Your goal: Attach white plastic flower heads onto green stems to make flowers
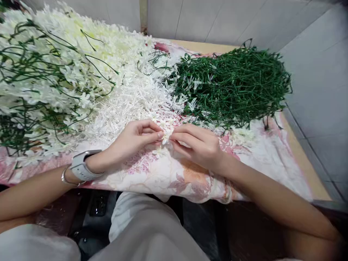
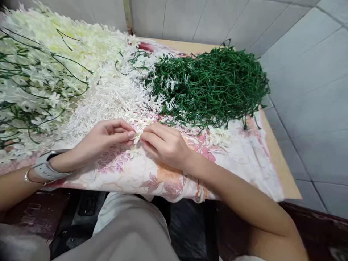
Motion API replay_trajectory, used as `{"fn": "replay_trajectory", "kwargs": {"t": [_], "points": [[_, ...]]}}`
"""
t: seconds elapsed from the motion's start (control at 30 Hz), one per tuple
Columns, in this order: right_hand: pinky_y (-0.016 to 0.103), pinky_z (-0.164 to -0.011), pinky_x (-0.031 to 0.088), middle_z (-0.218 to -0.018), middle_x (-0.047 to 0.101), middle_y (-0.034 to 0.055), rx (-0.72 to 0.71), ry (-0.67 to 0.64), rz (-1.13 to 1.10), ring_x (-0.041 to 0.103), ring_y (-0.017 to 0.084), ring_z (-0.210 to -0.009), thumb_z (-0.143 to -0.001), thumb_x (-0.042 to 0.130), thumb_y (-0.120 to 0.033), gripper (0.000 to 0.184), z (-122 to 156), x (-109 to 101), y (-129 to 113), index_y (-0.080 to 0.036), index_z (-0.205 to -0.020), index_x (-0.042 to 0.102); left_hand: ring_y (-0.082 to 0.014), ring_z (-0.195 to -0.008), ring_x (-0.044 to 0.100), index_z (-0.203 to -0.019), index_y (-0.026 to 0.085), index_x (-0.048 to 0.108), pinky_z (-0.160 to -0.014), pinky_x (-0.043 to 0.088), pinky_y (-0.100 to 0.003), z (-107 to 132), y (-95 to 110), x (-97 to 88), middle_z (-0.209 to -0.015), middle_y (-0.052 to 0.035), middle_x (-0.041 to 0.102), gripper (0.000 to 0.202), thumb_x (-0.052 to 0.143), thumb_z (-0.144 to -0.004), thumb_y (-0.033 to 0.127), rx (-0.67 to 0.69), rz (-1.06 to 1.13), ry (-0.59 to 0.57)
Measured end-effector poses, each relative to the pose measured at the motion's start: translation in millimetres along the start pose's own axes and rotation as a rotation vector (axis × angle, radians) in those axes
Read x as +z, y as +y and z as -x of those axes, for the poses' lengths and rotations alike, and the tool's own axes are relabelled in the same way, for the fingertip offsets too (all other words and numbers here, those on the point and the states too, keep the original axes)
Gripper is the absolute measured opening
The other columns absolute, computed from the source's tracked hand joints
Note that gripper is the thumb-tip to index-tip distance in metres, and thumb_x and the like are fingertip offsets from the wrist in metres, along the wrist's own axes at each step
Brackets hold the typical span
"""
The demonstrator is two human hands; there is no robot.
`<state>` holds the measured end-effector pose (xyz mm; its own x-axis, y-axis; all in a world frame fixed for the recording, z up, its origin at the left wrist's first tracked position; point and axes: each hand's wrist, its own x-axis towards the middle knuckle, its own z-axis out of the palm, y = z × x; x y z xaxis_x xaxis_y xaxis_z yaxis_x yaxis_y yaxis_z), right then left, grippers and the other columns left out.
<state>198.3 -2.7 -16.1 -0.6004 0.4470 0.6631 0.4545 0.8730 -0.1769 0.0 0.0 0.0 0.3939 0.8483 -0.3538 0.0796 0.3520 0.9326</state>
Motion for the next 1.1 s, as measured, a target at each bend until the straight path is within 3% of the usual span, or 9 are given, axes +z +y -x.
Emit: {"fn": "replay_trajectory", "kwargs": {"t": [0.23, 0.47, 0.67, 0.8, 1.0, 1.1], "points": [[0.025, -0.061, 0.052, -0.078, 0.065, 0.0091, 0.081, 0.054, -0.047, 0.061, 0.014, -0.071, -0.081, 0.059, -0.008, 0.005, 4, 4, 4, -0.012, -0.083, 0.061, -0.0096, -0.076, 0.066, -0.092, 0.016, 0.061, -0.073, 0.055, -0.019, 0, -2, -0.7, -0.082, -0.0002, 0.067, 0.016, 0.065, -0.079, 0.024, 0.096, 0.081, 0.011], [0.025, -0.062, 0.05, -0.078, 0.063, 0.005, 0.183, 0.102, -0.242, 0.061, 0.012, -0.071, -0.081, 0.06, -0.01, 0.007, 4, 7, 3, -0.015, -0.085, 0.061, -0.0099, -0.072, 0.066, -0.091, 0.015, 0.059, -0.067, 0.054, -0.018, 1, -6, -1.8, -0.079, -0.0002, 0.067, 0.021, 0.07, -0.074, 0.018, 0.261, -0.087, 0.049], [0.025, -0.061, 0.048, -0.076, 0.064, 0.0029, 0.268, 0.152, -0.334, 0.06, 0.011, -0.069, -0.079, 0.063, -0.009, 0.009, 5, 8, 0, -0.016, -0.084, 0.062, -0.0099, -0.079, 0.064, -0.094, 0.016, 0.058, -0.072, 0.054, -0.019, 2, -9, -0.1, -0.084, -0.0004, 0.065, 0.02, 0.067, -0.077, 0.018, 0.376, -0.175, 0.049], [0.025, -0.059, 0.047, -0.073, 0.063, 0.0027, 0.28, 0.148, -0.364, 0.059, 0.011, -0.068, -0.079, 0.062, -0.008, 0.008, 5, 7, -1, -0.015, -0.082, 0.061, -0.0096, -0.083, 0.064, -0.099, 0.017, 0.057, -0.076, 0.054, -0.019, 4, -14, 2.3, -0.089, -0.0007, 0.064, 0.022, 0.065, -0.079, 0.017, 0.401, -0.176, -0.003], [0.025, -0.059, 0.048, -0.074, 0.063, 0.003, 0.255, 0.099, -0.402, 0.059, 0.012, -0.068, -0.079, 0.063, -0.008, 0.009, 6, 9, -2, -0.015, -0.083, 0.061, -0.0118, -0.088, 0.062, -0.098, 0.018, 0.056, -0.077, 0.053, -0.022, 3, -15, 0.4, -0.092, -0.0018, 0.062, 0.019, 0.063, -0.081, 0.02, 0.448, -0.247, 0.073], [0.025, -0.061, 0.049, -0.076, 0.063, 0.0034, 0.252, 0.082, -0.414, 0.06, 0.012, -0.07, -0.079, 0.062, -0.008, 0.01, 7, 10, -2, -0.016, -0.085, 0.06, -0.0114, -0.088, 0.062, -0.098, 0.018, 0.055, -0.078, 0.053, -0.022, 1, -14, -1.6, -0.093, -0.0016, 0.061, 0.017, 0.061, -0.082, 0.021, 0.452, -0.291, 0.046]]}}
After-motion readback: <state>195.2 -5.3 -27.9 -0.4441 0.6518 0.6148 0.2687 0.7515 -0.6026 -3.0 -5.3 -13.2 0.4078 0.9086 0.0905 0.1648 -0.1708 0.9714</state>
